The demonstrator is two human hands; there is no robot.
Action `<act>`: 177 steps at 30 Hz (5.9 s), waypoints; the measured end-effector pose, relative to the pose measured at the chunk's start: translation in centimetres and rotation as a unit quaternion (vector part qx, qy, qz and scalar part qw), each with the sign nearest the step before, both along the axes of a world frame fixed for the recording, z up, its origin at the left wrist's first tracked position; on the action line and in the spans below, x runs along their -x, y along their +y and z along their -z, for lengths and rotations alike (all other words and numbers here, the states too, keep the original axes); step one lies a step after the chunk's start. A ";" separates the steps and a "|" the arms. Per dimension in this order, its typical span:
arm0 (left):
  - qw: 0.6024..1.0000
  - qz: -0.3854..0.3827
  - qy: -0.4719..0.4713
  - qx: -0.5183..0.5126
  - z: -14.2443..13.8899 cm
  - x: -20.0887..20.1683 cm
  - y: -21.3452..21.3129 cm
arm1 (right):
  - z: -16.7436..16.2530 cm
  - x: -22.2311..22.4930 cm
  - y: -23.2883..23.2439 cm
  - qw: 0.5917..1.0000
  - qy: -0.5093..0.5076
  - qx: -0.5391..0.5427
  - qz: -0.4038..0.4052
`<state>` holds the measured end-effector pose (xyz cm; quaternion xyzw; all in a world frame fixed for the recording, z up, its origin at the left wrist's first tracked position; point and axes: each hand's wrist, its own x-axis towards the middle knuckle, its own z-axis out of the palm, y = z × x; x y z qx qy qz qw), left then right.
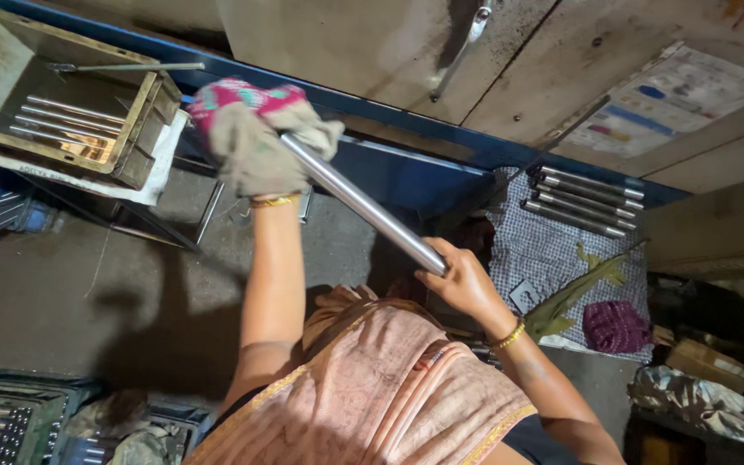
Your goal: The person wipes a cylindrical metal rod with a cloth, inspects it, and places it in a container. They then open a machine door, insert the rod into the machine, and close the door. The person repeats the wiping and inspection process with another rod.
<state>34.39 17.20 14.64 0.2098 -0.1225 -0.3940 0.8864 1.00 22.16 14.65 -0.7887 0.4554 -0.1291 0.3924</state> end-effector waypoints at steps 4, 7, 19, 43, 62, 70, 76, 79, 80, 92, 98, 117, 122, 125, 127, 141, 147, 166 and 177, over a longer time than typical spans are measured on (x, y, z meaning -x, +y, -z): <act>1.000 -0.016 -0.003 -0.018 1.2 -0.7 1.4 | -0.1 0.4 0.1 0.985 -0.156 0.058 -0.031; 0.996 0.038 -0.021 -0.079 3.5 2.3 3.1 | 0.5 0.1 0.1 0.989 -0.120 0.080 0.023; 0.976 0.184 -0.048 -0.106 4.7 6.9 3.2 | 5.1 1.9 -0.1 0.855 -0.325 -0.402 -0.032; 0.926 0.349 -0.131 -0.058 3.2 14.6 6.3 | -0.2 5.0 -3.9 0.973 -0.170 -0.017 -0.154; 0.899 0.375 -0.220 -0.045 1.6 7.8 3.3 | 2.1 -1.6 -4.0 0.925 -0.286 -0.247 -0.050; 0.959 0.275 0.027 -0.059 4.8 6.4 1.3 | -2.3 -1.9 -2.6 0.989 0.061 0.133 -0.027; 0.978 0.180 0.094 -0.049 5.1 9.8 -0.2 | 0.8 -3.8 -1.5 0.978 0.087 0.184 -0.049; 0.957 0.274 0.088 0.050 3.7 9.3 0.6 | 3.3 -2.0 -3.6 0.995 -0.006 -0.008 -0.097; 0.944 0.300 0.080 0.111 3.2 9.3 1.0 | 4.3 -1.5 -4.3 0.976 -0.090 -0.151 -0.127; 0.986 0.139 0.067 0.064 -0.2 6.5 0.1 | 1.9 -0.1 -4.7 0.972 0.069 0.217 -0.052; 0.987 0.136 0.012 0.079 -1.3 5.6 1.5 | 2.2 -0.3 -3.7 0.994 0.036 0.103 -0.021; 0.892 0.275 0.061 0.354 0.6 4.3 1.0 | 12.0 2.1 -6.8 0.826 -0.375 -0.405 0.117; 0.954 0.206 -0.004 0.216 1.1 4.4 2.0 | 4.5 3.1 -6.7 0.893 -0.347 -0.282 0.058; 0.972 0.175 -0.003 0.160 1.4 5.8 1.7 | 0.6 2.1 -4.0 0.974 -0.194 0.015 -0.119; 0.974 0.173 0.014 0.143 1.5 7.3 1.4 | 0.3 -2.0 -2.2 0.877 -0.110 0.431 -0.183; 0.996 0.082 0.015 0.028 0.0 9.4 2.7 | 0.8 -5.8 -2.0 0.910 0.025 0.411 -0.038; 0.993 0.099 0.003 0.062 -0.3 6.2 3.4 | 1.6 -3.5 -2.3 0.944 -0.031 0.317 -0.083; 0.958 0.265 -0.055 0.091 -4.2 8.1 4.5 | 10.9 1.2 -2.6 0.847 -0.342 -0.372 -0.167; 0.961 0.251 -0.114 -0.034 3.5 12.9 4.5 | 7.5 0.5 -4.3 0.953 -0.135 -0.139 -0.232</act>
